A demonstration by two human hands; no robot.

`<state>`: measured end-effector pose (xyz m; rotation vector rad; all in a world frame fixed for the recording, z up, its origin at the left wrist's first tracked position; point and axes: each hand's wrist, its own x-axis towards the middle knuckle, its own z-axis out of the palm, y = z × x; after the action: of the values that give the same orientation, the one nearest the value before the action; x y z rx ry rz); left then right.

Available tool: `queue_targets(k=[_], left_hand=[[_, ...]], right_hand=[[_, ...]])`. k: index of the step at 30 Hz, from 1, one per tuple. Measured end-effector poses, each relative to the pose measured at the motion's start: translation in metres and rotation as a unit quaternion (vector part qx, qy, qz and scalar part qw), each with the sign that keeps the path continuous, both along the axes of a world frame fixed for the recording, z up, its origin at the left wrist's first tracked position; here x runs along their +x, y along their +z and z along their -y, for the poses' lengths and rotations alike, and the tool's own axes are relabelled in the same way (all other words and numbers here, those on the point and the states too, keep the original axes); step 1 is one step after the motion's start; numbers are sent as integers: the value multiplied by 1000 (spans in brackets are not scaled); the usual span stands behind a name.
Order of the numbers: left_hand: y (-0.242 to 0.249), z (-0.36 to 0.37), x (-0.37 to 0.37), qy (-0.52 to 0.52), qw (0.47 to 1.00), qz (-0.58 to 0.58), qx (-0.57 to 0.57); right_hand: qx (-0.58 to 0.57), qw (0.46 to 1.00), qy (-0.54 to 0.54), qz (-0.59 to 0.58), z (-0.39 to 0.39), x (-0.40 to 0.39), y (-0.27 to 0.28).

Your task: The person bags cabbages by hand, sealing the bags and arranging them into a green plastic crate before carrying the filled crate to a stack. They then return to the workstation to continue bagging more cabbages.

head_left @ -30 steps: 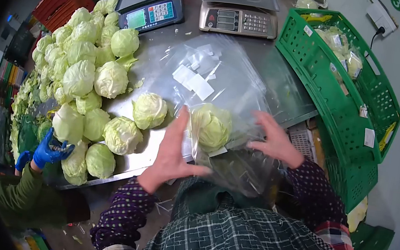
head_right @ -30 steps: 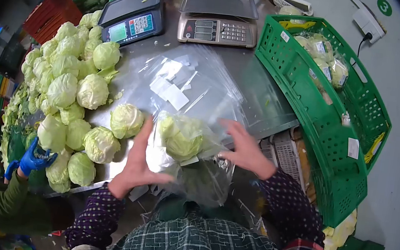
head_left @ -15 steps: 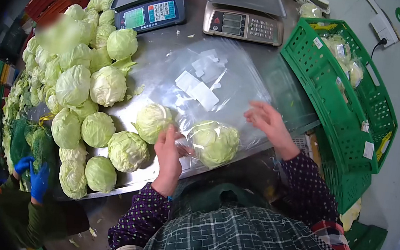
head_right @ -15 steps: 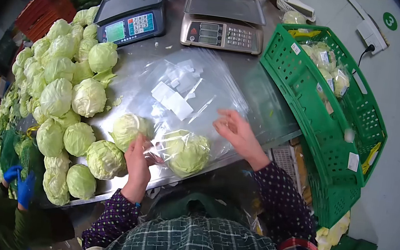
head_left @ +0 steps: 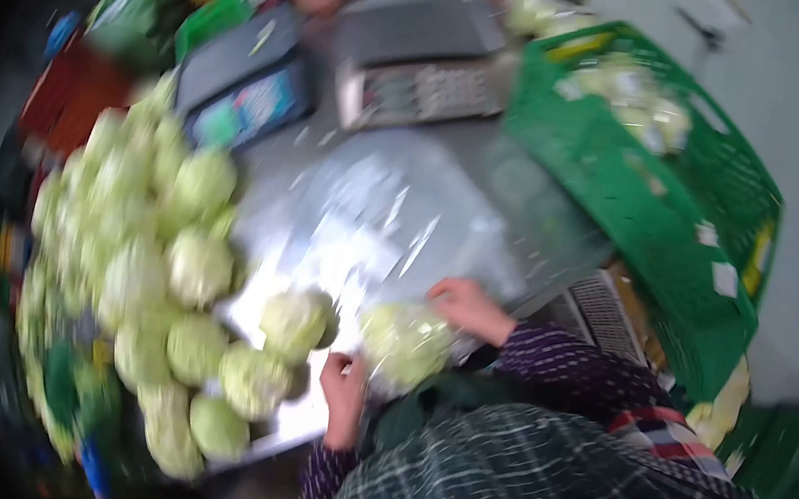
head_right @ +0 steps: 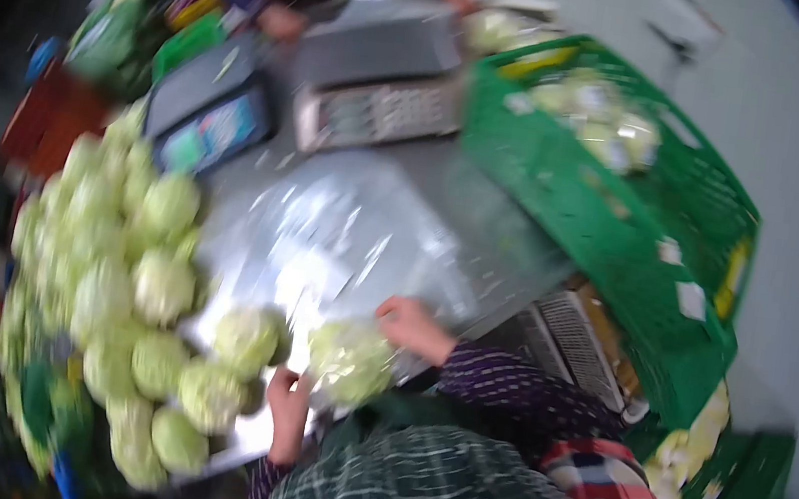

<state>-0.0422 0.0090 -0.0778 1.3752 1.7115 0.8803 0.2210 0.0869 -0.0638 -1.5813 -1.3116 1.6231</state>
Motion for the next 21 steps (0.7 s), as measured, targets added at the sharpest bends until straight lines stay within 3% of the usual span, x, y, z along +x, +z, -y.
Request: queue_targets(k=[1,2,3,4,6,7,8,10,11,12,14,15,16,17,18,19,20,21], left_hand=[[48,-4,25,63,994,91,-3],[44,0,25,43,987,154,-21],[36,3,24,39,983,158,-81],[17,8,25,52,977,192,-76],[-15,5,13,143,923,317,-167],[-22,2,-7,-22,987,126,-101],[-20,-3,-25,-180,980,-76,-26],[-8,-26,-25,10,969,181,-170],[21,-52,5,55,955,244,-161],[57,-79,47,63,944,292,-144],[125,-115,118,27,916,385,-110],[136,-130,135,-87,909,392,-113],[192,-133,172,-109,893,419,-124],[209,-133,192,-211,869,441,-75],[221,-134,205,-303,818,481,-89],[222,-133,215,-383,758,519,-93],[214,-129,224,-421,746,506,-97],[203,-128,229,-451,767,436,-130]], right_hand=[[56,998,-17,-18,-1,-3,-16],[82,996,24,-18,-3,0,-15],[57,995,6,-86,-6,-7,-36],[134,985,-42,-99,-7,-19,-66],[81,978,-87,-170,-14,-24,-43],[93,976,-103,-165,-25,-11,-18],[-72,977,-41,-195,-33,10,48],[-240,944,15,-226,-25,29,83],[50,994,16,-96,-16,40,81],[332,942,22,50,-12,51,82],[344,932,-106,-25,-18,82,115],[329,924,-171,-93,-24,101,135],[251,917,-224,-213,-26,130,153],[186,866,-257,-386,-28,172,147],[397,872,-285,-37,-24,189,171],[512,742,-242,359,-10,226,200],[452,803,-281,268,0,258,206],[387,843,-330,172,12,288,213]])
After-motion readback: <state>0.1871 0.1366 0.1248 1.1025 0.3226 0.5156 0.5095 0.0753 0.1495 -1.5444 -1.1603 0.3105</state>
